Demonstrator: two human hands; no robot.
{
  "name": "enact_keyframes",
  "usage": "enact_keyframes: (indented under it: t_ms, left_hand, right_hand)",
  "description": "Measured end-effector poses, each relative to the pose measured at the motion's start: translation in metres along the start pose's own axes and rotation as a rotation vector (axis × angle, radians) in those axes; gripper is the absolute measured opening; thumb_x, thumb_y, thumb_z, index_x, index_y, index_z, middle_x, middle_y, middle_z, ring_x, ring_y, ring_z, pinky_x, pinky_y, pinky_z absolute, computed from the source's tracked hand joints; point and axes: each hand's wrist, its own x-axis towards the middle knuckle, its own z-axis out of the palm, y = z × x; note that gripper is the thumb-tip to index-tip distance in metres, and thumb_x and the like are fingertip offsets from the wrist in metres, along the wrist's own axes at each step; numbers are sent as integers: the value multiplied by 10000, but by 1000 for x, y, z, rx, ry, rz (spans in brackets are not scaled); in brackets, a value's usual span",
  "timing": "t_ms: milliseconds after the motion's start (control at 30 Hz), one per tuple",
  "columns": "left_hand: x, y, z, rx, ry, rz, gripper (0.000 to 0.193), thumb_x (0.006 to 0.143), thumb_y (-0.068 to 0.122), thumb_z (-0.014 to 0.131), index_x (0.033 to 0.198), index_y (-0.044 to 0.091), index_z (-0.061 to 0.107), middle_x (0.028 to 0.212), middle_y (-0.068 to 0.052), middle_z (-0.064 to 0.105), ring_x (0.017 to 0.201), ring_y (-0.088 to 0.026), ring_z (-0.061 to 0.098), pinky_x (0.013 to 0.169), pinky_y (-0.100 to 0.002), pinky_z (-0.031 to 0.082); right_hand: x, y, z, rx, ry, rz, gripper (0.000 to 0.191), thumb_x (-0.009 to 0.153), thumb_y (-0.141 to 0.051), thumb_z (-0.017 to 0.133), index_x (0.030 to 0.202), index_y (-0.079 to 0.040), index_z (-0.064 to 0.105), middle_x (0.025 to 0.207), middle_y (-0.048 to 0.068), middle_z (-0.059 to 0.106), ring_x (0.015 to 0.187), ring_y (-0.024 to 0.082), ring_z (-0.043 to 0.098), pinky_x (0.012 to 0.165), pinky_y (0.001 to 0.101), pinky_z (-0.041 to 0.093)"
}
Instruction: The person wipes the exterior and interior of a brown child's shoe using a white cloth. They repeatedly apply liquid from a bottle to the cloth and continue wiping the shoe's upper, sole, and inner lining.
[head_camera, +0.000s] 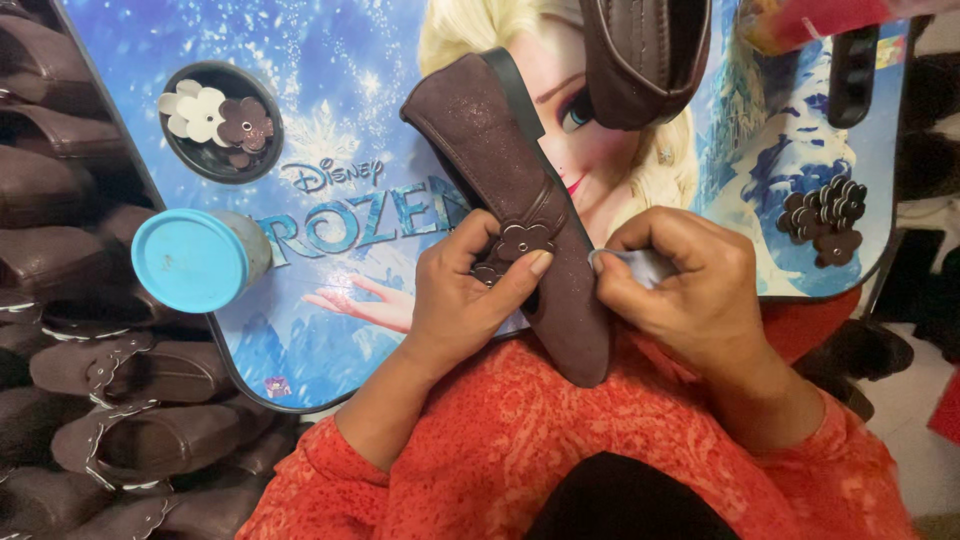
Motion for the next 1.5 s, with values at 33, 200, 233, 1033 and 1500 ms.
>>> enact_keyframes:
  t_ms: [33, 200, 233, 1033, 1500]
  left_hand:
    - [0, 0, -1, 25, 6, 1, 207, 927, 162, 800, 996, 34, 653, 879, -1, 713, 798, -27, 613, 710, -220, 524]
    - [-2, 0, -2, -66, -16, -9, 203, 930, 159, 791, 1029, 33, 667, 914, -2, 717, 837, -20, 614, 733, -217, 525]
    - [-2, 0, -2, -84, -16, -15, 205, 928, 159, 789, 1037, 32, 670, 921, -2, 717, 841, -18, 610, 734, -215, 523]
    - [-1, -7, -7, -43, 1, -28, 178, 936, 146, 792, 978, 38, 656, 871, 37, 703, 795, 3, 582, 699, -203, 499]
    - [2, -3, -10, 11, 1, 12, 180, 966, 160, 780, 994, 40, 650, 874, 41, 684, 805, -5, 560, 714, -207, 491]
  right_hand:
    - [2, -1, 1, -4, 13, -9, 149, 840, -64, 798, 853, 1, 665, 743, 59, 638, 606, 100, 566, 554, 268, 441]
    - [-9, -4, -11, 22, -124, 52, 152, 781, -83, 805, 812, -16, 672, 703, 62, 640, 569, 117, 582, 509, 282, 449]
    - [-13, -3, -14, 46, -175, 92, 151, 760, -88, 804, 797, -21, 674, 689, 60, 643, 554, 122, 585, 487, 285, 451]
    - [-50, 9, -10, 28, -355, -69, 173, 730, -109, 807, 728, -29, 654, 620, 104, 606, 509, 226, 613, 479, 351, 467]
    - [-43, 4, -18, 103, -53, -216, 193, 851, -65, 795, 1036, -61, 739, 835, 61, 688, 700, 161, 664, 613, 306, 506]
